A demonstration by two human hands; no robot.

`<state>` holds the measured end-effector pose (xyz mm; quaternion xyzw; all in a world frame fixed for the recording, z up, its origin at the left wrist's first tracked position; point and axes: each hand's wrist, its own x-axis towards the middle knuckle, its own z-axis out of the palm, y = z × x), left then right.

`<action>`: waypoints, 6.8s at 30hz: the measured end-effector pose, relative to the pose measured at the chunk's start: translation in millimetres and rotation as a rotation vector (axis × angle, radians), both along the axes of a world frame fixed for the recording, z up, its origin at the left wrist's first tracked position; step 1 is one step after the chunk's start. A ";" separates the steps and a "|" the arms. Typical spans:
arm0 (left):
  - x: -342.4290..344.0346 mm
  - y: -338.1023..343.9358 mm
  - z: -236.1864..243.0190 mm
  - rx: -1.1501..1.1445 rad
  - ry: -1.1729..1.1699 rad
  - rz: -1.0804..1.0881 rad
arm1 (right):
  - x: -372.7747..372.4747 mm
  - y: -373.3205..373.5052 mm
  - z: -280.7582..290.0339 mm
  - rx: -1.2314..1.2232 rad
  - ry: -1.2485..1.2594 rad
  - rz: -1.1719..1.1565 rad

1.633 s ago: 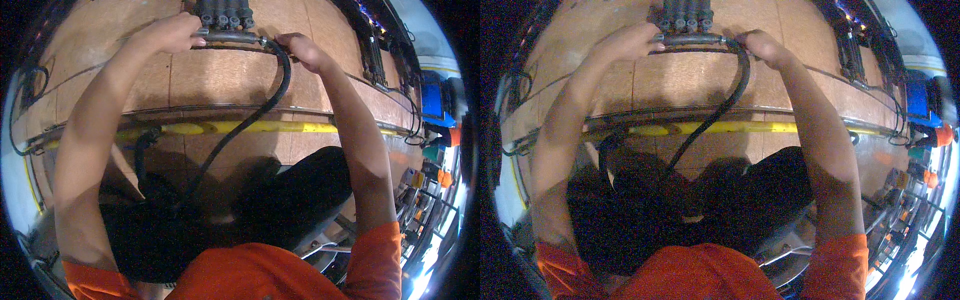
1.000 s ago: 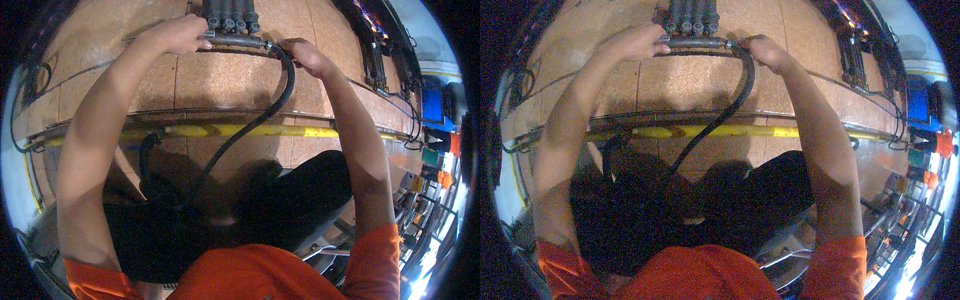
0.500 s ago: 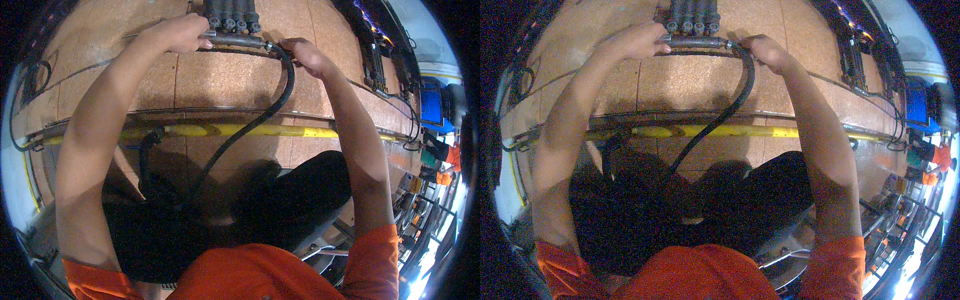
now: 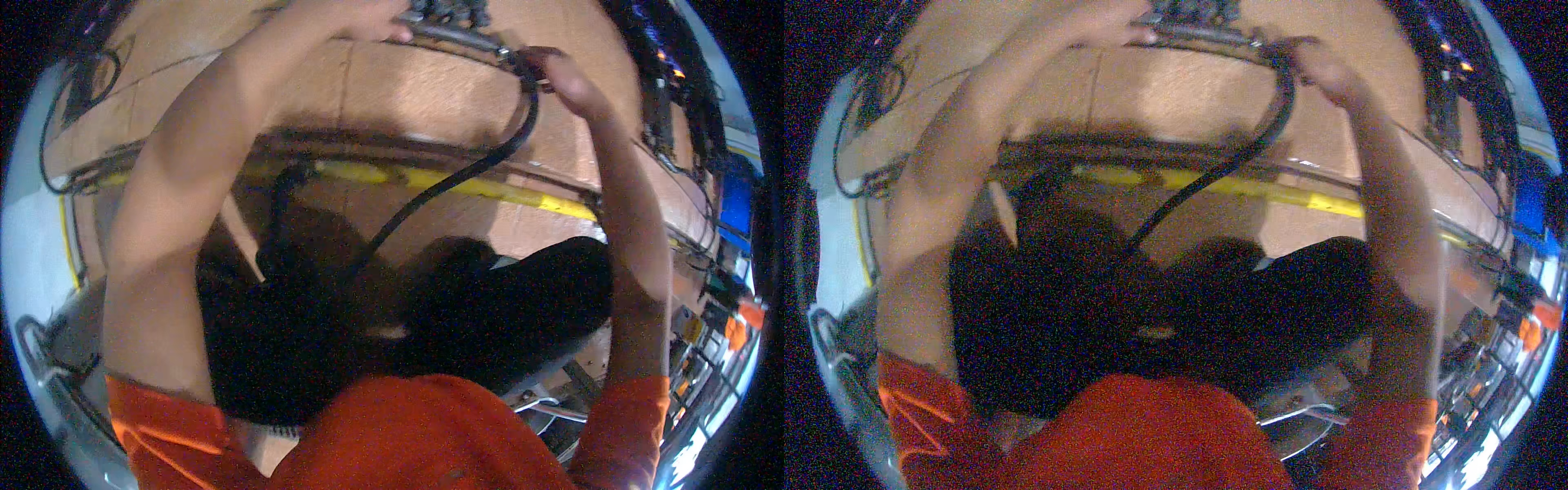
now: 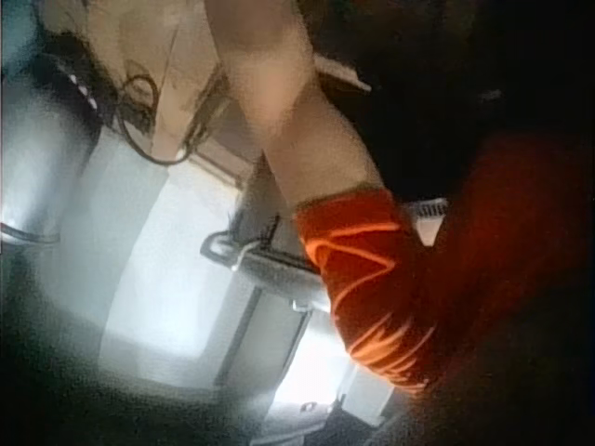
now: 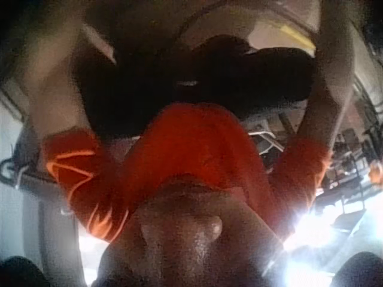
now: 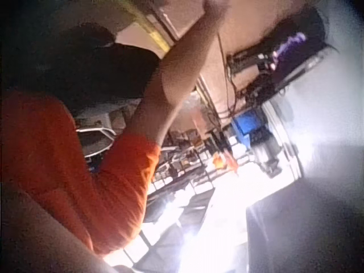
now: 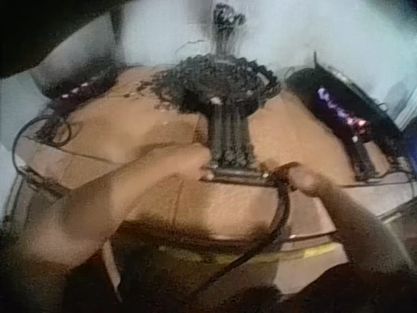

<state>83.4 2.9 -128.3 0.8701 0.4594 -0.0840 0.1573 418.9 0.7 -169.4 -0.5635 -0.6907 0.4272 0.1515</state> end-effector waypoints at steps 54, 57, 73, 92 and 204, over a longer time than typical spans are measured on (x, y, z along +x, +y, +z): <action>-144.2 -162.3 -14.3 -0.724 0.622 0.033 | -49.8 5.1 18.9 0.171 -0.160 0.358; -142.5 -157.5 -21.2 -0.728 0.687 0.016 | -49.9 -2.0 26.9 0.350 -0.256 0.373; -155.2 -157.7 -42.3 -0.702 0.775 -0.010 | -37.0 7.4 20.6 0.208 -0.320 0.339; -142.2 -150.9 -40.1 -0.691 0.656 0.009 | -63.0 -20.7 82.8 0.389 -0.156 0.424; -14.7 -26.6 178.2 0.052 -1.011 0.073 | -165.2 -36.7 156.0 -0.640 1.635 0.179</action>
